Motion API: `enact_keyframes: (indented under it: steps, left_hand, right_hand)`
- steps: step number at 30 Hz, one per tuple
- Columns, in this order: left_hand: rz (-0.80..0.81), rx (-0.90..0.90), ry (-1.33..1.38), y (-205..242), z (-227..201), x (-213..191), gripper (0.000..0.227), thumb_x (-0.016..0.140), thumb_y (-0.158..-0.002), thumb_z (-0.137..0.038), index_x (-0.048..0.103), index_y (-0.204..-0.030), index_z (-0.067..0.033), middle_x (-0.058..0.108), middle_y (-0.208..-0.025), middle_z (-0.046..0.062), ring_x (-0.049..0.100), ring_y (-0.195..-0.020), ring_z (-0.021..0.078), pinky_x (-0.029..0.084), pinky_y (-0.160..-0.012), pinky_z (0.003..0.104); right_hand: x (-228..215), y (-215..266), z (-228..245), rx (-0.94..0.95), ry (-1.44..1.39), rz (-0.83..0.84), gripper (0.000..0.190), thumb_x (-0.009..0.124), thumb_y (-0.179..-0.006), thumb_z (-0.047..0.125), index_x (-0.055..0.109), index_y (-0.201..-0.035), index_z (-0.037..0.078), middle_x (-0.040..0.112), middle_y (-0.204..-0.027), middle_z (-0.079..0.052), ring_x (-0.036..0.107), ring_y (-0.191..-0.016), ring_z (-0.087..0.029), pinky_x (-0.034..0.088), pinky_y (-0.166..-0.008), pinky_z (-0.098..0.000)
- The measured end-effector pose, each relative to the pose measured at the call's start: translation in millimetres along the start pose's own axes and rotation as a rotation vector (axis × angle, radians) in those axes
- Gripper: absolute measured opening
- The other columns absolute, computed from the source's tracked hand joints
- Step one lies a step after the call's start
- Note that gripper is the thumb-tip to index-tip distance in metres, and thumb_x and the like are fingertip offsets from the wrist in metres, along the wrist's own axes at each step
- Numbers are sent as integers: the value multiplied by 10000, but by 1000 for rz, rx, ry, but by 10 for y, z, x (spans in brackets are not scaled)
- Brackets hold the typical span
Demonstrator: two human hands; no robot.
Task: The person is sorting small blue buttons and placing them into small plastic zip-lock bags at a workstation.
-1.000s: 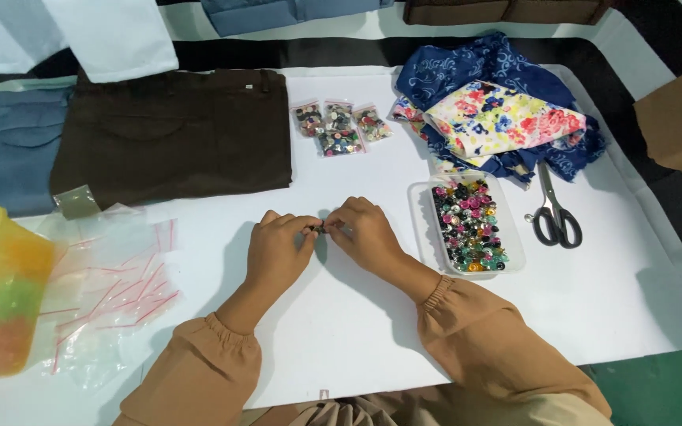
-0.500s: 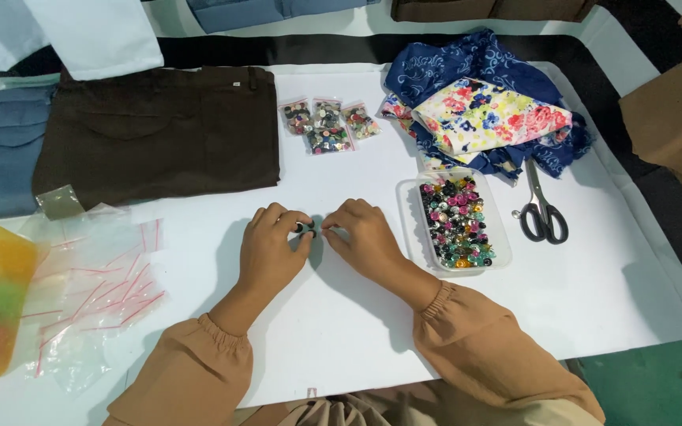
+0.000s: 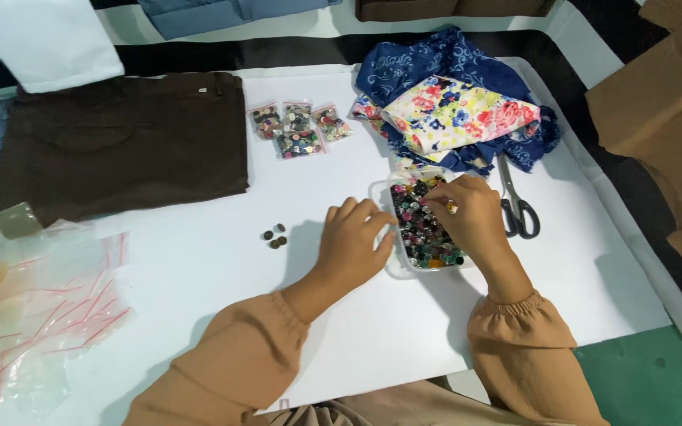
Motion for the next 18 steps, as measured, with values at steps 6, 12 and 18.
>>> enact_keyframes:
  steps: [6, 12, 18]
  left_hand:
    - [57, -95, -49, -386, -80, 467, 53, 782, -755, -118, 765, -802, -101, 518, -789, 28, 484, -804, 219, 325, -741, 384]
    - [160, -110, -148, -481, -60, 715, 90, 815, -695, -43, 757, -759, -16, 507, -761, 95, 466, -818, 267, 284, -742, 408]
    - [129, -79, -149, -476, -99, 683, 77, 789, -693, -14, 744, -757, -13, 482, -754, 104, 460, -813, 284, 276, -722, 405]
  right_hand:
    - [164, 58, -125, -40, 68, 52, 98, 834, -810, 133, 811, -903, 155, 701, -845, -74, 669, -875, -272, 511, -755, -390]
    - [202, 66, -99, -11, 99, 109, 169, 814, -819, 149, 817, -982, 195, 672, -854, -37, 625, -883, -223, 466, -816, -376]
    - [306, 75, -132, 0, 162, 137, 166, 814, -807, 160, 811, -973, 174, 668, -860, -37, 619, -894, -217, 454, -833, -389]
Point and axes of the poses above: each hand's wrist, its own y-axis away from the middle knuckle, its own x-axis out of the palm, z = x × y, the point moved 9 cm from there along -y, towards the middle knuckle
